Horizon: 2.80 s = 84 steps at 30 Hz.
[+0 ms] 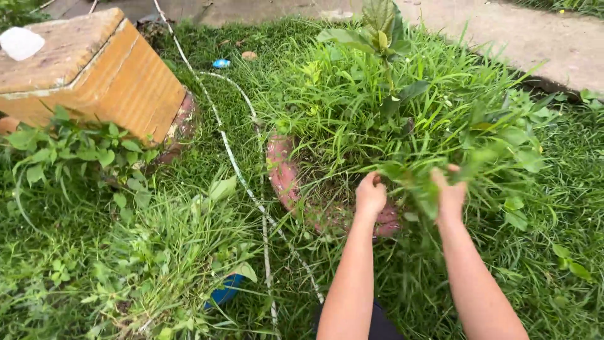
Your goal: Hand-pulling weeds and clearing excess grass from around plants and a planter in a garden.
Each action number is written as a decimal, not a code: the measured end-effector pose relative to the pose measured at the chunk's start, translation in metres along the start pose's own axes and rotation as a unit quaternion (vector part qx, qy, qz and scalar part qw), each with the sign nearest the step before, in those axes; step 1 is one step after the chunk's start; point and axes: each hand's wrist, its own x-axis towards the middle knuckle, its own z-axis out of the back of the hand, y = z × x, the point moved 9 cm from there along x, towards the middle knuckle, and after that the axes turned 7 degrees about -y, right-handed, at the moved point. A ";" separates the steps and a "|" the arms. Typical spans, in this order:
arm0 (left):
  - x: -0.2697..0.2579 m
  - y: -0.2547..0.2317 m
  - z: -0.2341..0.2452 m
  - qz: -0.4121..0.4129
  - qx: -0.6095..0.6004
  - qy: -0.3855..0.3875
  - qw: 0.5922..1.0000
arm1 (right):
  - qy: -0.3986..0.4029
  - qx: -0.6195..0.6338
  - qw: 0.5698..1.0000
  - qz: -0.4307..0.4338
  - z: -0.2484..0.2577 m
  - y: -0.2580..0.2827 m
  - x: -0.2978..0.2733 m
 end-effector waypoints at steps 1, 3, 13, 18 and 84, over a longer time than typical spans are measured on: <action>-0.002 0.011 0.002 0.025 -0.030 -0.009 0.999 | 0.070 -0.085 0.992 0.064 -0.012 -0.032 0.020; 0.005 0.033 0.001 0.047 -0.062 -0.018 0.997 | 0.137 -0.166 0.968 0.132 -0.030 -0.093 0.048; 0.016 0.105 -0.028 0.265 -0.330 0.080 0.903 | 0.040 -0.465 0.573 0.674 -0.163 -0.123 -0.041; 0.024 0.132 -0.023 0.304 -0.340 0.053 0.888 | 0.154 -0.559 0.741 0.339 -0.160 -0.214 0.050; 0.022 0.162 0.011 0.107 0.031 0.051 0.992 | 0.184 -0.536 0.797 0.209 -0.042 -0.191 -0.073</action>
